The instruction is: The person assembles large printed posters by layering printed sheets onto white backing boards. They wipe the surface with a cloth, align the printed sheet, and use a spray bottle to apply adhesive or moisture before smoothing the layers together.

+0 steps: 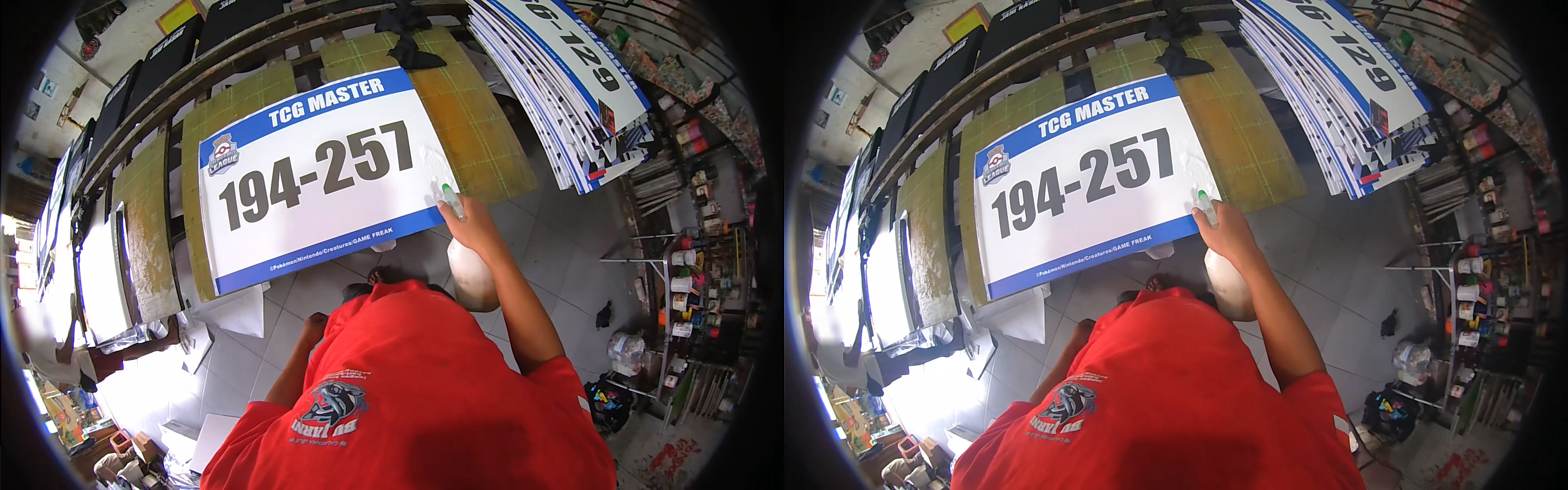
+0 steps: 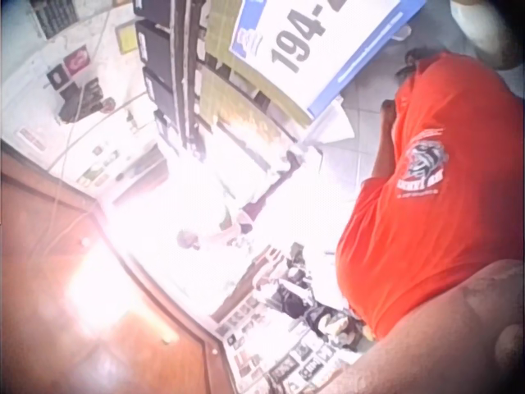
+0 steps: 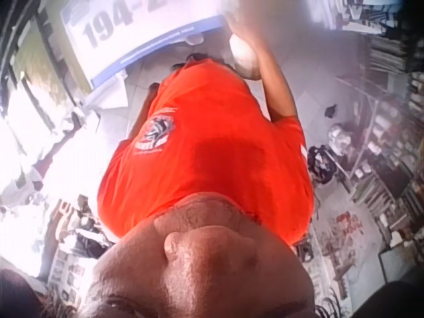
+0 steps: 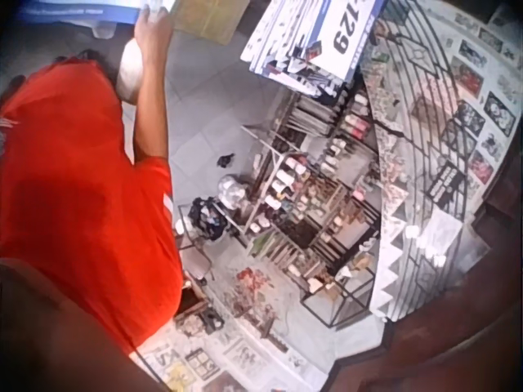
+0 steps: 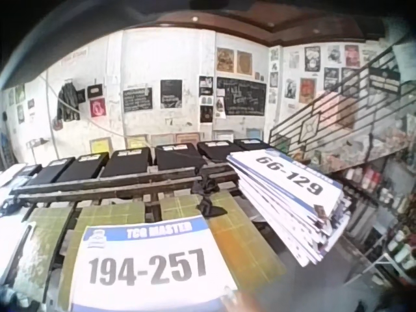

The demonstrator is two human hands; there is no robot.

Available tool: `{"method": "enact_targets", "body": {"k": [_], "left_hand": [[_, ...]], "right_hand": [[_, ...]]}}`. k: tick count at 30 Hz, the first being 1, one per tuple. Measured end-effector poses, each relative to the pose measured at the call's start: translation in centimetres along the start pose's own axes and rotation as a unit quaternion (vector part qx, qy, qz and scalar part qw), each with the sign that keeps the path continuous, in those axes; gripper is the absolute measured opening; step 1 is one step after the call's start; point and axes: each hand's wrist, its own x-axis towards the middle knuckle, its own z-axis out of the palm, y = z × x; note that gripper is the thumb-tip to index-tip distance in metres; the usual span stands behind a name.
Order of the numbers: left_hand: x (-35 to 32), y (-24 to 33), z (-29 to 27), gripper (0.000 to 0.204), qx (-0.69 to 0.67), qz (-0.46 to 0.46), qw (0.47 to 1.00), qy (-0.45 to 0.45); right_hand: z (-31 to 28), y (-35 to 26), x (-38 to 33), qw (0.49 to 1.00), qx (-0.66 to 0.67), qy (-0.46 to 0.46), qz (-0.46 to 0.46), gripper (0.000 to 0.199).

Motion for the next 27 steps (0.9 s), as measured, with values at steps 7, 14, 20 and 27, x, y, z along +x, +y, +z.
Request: {"method": "enact_targets", "body": {"k": [7,14,20,27], "left_hand": [[0.1,-2.1,-1.1,0.042,0.076,-0.021,0.996,-0.039],[-2.7,-4.3,0.4,0.037,0.031,-0.031,0.999,0.014],[-3.1,-0.1,3.4,0.037,0.003,-0.126,0.992,0.022],[-2.3,7.3,4.2,0.033,-0.051,-0.138,0.987,0.071]], "right_hand": [[0.1,0.6,3.4,0.997,0.055,0.013,0.06,0.045],[-1.1,0.5,6.6,0.996,0.039,-0.03,0.076,0.048],[-3.0,0.1,10.3,0.995,0.042,-0.074,0.059,0.046],[-4.2,-0.6,13.3,0.989,0.012,-0.129,0.073,0.041]]}}
